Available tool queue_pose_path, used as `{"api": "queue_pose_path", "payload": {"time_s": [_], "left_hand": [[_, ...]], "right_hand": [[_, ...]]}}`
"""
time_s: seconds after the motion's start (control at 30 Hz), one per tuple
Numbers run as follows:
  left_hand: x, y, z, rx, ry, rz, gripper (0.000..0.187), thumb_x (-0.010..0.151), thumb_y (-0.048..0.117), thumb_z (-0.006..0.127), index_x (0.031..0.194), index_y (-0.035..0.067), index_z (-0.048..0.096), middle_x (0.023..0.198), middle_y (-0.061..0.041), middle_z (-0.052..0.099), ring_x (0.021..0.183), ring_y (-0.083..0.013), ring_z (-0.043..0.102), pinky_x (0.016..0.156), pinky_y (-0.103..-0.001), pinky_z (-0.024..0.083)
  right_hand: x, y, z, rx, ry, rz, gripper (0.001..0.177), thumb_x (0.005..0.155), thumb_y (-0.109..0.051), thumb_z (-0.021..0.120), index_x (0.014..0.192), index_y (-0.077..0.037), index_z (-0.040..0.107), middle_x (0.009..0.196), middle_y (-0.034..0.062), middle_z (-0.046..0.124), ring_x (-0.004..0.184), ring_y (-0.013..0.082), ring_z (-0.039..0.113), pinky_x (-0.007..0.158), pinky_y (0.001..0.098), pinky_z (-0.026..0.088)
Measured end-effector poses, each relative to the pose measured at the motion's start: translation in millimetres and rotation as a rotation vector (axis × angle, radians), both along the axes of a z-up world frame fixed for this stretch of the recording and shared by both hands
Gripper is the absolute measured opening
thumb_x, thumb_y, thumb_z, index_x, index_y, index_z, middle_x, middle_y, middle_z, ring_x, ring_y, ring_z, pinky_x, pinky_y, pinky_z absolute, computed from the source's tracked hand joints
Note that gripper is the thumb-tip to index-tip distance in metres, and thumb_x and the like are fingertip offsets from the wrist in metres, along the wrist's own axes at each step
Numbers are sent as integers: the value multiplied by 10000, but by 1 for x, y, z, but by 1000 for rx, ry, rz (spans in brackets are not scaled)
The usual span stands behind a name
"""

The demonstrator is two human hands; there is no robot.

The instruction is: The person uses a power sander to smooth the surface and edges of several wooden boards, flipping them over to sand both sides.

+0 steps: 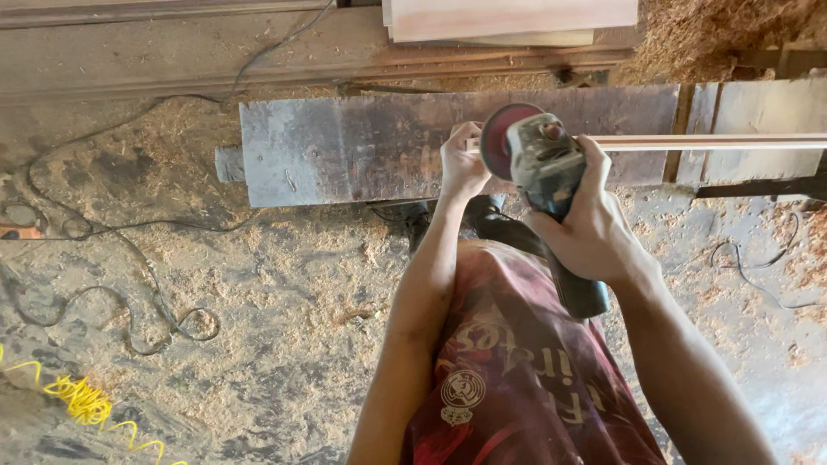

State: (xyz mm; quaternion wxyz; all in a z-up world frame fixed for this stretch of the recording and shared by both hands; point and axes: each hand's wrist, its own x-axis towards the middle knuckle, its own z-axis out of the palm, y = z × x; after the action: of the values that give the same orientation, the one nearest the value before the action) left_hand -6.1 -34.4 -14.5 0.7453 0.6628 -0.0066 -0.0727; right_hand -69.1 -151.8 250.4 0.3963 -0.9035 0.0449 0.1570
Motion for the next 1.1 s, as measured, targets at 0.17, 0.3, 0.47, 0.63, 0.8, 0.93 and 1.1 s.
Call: {"api": "queue_pose_path", "payload": {"time_s": [0.17, 0.3, 0.47, 0.63, 0.8, 0.93, 1.1], "left_hand": [[-2, 10, 4, 5, -58, -21, 517, 763, 221, 916, 1210, 90, 692, 1235, -122, 693, 1120, -253, 708, 992, -390, 598], [0, 19, 11, 304, -218, -38, 396, 723, 139, 927, 1078, 63, 768, 1106, -142, 743, 1055, -265, 709, 918, -396, 583], [4, 19, 17, 116, -122, -14, 299, 716, 99, 955, 898, 64, 720, 1002, -75, 719, 1060, -210, 702, 895, -363, 592], [5, 21, 25, -77, -193, -23, 290, 770, 54, 941, 958, 81, 722, 974, -52, 739, 1110, -174, 692, 1056, -376, 573], [6, 22, 23, -71, -220, -38, 255, 835, 116, 922, 970, 114, 706, 918, -22, 757, 922, -96, 719, 1137, -402, 520], [8, 27, 17, -98, -233, -79, 215, 873, 118, 896, 970, 131, 704, 975, -29, 771, 967, -131, 759, 1171, -420, 504], [8, 31, 17, -18, -176, -77, 236, 890, 65, 896, 938, 162, 687, 979, -10, 768, 1006, -127, 750, 1232, -461, 501]], "right_hand": [[19, 26, 17, -68, 192, 11, 977, 849, -109, 717, 1524, -3, 19, 1285, 421, 541, 986, 472, 701, 840, 531, 606], [13, 14, 32, -109, 233, -33, 1011, 805, -123, 739, 1551, -43, 60, 1208, 386, 623, 1036, 509, 668, 942, 561, 531], [-18, -51, 25, -43, 79, -194, 989, 826, -127, 754, 1556, -37, 92, 1314, 391, 574, 1174, 465, 644, 994, 531, 523], [-55, -157, 20, -202, 227, -413, 999, 786, -122, 753, 1544, -112, 103, 1345, 354, 542, 1161, 452, 639, 949, 517, 567], [-88, -277, 19, -305, 315, -632, 1027, 810, -160, 743, 1566, -143, 50, 1326, 334, 560, 1123, 453, 658, 936, 526, 579], [-122, -373, 14, -361, 335, -801, 1017, 838, -147, 752, 1591, -139, 69, 1355, 333, 549, 1146, 455, 644, 949, 551, 575], [-161, -501, -4, -369, 424, -1110, 1073, 815, -123, 779, 1585, -84, 34, 1329, 311, 528, 1081, 428, 654, 892, 539, 601]]}}
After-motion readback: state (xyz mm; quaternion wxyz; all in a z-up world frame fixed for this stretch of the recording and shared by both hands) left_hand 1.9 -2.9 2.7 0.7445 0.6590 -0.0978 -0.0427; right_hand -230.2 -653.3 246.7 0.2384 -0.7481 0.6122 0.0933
